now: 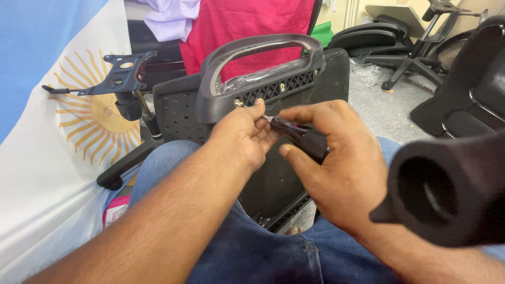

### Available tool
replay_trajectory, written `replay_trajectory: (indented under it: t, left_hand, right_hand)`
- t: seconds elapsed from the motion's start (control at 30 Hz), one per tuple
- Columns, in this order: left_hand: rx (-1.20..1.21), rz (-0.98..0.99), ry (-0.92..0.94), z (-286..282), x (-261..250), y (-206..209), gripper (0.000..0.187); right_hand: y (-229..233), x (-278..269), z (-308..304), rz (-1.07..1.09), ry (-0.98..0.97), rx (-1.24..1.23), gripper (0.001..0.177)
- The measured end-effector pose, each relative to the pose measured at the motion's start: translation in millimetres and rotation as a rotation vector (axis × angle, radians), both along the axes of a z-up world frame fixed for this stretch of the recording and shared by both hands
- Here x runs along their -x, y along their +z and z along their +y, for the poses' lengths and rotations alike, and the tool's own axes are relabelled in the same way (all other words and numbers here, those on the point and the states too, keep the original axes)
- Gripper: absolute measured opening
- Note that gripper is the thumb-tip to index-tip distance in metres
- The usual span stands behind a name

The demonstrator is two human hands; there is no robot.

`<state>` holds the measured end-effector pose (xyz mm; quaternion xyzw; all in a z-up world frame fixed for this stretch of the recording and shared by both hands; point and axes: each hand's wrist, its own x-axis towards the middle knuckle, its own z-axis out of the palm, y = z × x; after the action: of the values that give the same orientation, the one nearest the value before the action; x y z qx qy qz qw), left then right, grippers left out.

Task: The person uses a screwdriver to tighten screws on the back of a black office chair seat, securing a plastic frame or handle to the seat. The person holds the seat steady with one hand while turning the screwdriver with the other.

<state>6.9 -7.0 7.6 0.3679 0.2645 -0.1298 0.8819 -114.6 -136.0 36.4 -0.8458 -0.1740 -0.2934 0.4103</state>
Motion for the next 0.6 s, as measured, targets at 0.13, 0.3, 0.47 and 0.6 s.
replay_trajectory:
  t: [0.13, 0.3, 0.47, 0.6]
  left_hand:
    - [0.024, -0.031, 0.027, 4, -10, -10, 0.010]
    - [0.127, -0.133, 0.008, 6, -8, -19, 0.016]
    - [0.093, -0.152, 0.010, 4, 5, -11, 0.016]
    - [0.009, -0.026, 0.013, -3, 9, -3, 0.029]
  right_hand:
    - [2, -3, 6, 0.482, 0.067, -0.787, 0.039]
    - [-4, -2, -1, 0.932, 0.152, -1.058, 0.038]
    - [-9, -14, -14, 0.705, 0.060, -0.429, 0.038]
    - [-6, -17, -20, -0.039, -0.160, 0.333, 0.043]
